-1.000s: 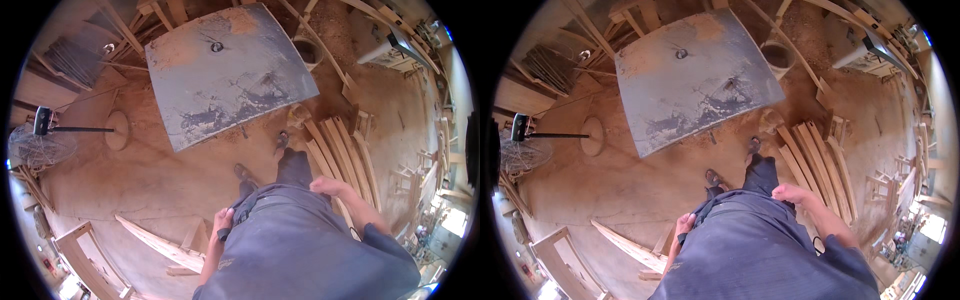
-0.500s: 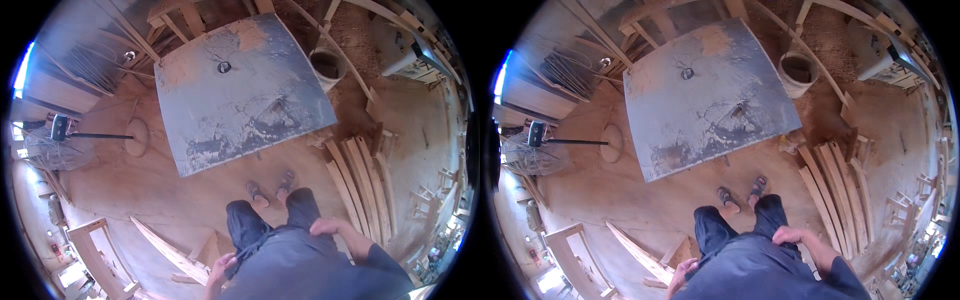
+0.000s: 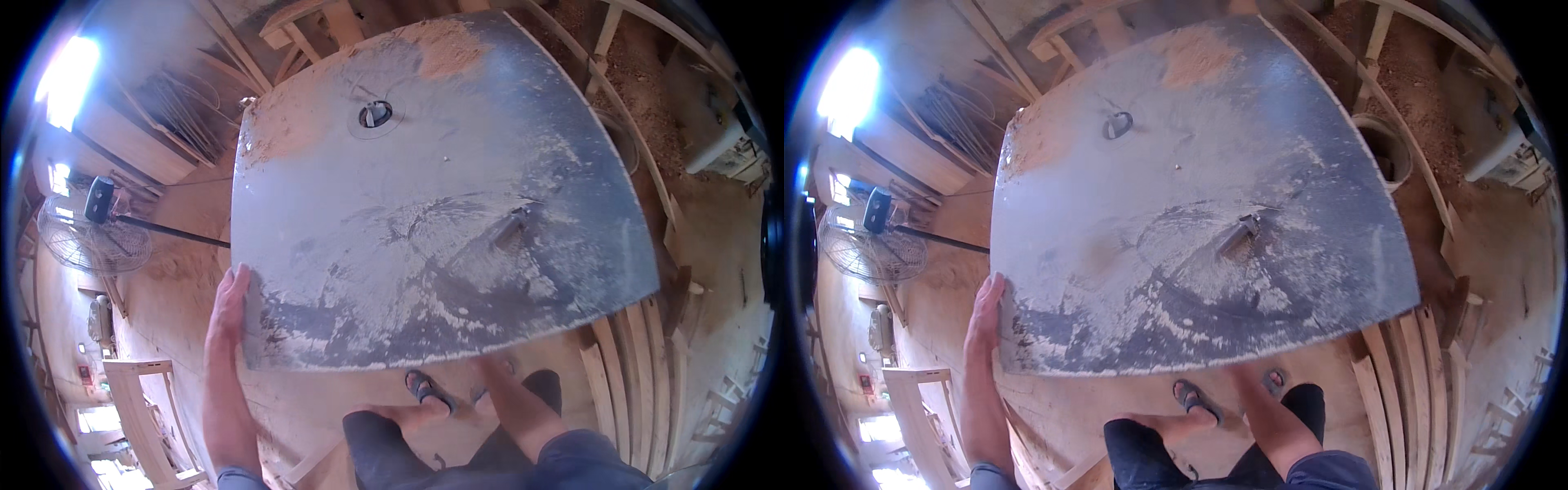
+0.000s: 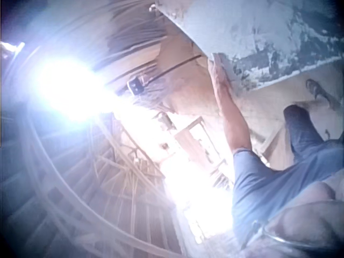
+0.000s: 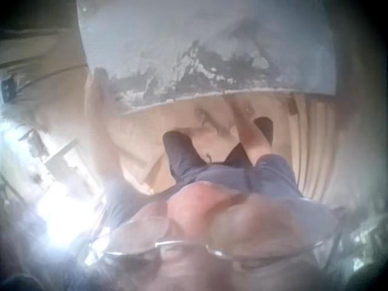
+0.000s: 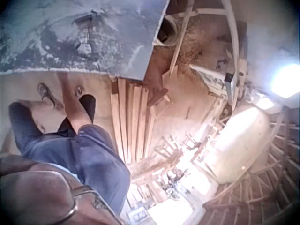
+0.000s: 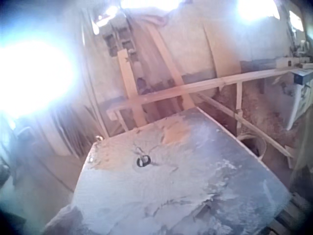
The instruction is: The person walks through a woodworking shop and retrieves a small metal component from a shelf. They then use a handheld power tool to grind or smooth the component. Finally, the person moves to a large machine and turns a wheel to adjust its settings.
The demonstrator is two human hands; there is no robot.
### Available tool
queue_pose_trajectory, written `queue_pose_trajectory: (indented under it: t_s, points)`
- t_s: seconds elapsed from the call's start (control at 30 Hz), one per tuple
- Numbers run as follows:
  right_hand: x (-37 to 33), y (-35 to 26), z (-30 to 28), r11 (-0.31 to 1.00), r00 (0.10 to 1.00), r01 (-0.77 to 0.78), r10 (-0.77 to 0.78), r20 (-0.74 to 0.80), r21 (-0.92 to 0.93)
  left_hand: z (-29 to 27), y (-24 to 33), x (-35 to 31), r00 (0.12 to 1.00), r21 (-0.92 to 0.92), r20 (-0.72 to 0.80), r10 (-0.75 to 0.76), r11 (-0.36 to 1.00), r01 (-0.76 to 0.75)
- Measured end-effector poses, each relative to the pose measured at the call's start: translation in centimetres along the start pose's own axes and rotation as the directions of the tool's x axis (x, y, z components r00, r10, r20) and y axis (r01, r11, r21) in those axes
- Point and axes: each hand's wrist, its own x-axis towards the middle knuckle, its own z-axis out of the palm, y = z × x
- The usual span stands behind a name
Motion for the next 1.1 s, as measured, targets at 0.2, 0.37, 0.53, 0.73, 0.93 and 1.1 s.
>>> queue_pose_trajectory:
  t_s: [0.2,0.37,0.53,0.73,0.93,1.1]
  points:
    - [6.3,2.1,3.9,0.985,0.983,-0.086,0.059,0.172,0.149,-5.5,-5.5,2.1,0.933,0.437,-0.18,0.31,0.876,-0.207]
    - [5.3,0.4,4.0,0.914,0.943,-0.086,-0.052,0.327,0.396,-5.7,-5.8,0.9,0.9,0.485,-0.24,0.365,0.848,-0.214]
    - [-2.0,-5.1,-2.9,0.659,0.811,-0.124,-0.364,0.459,0.742,-0.5,-3.5,-1.3,0.963,0.178,-0.188,0.191,0.971,-0.158]
    - [-5.3,-9.3,8.0,0.66,0.751,-0.111,-0.434,0.497,0.743,-1.5,-3.2,-1.1,0.91,0.4,-0.305,0.28,0.905,-0.144]
    - [1.3,-2.7,3.9,0.873,0.955,-0.025,-0.124,0.27,0.487,-3.4,-3.9,0.1,0.916,0.427,-0.253,0.31,0.886,-0.182]
    - [-8.2,-9.4,2.3,0.799,0.939,0.182,-0.313,0.139,0.574,-4.5,-5.0,0.2,0.957,0.339,-0.183,0.225,0.928,-0.154]
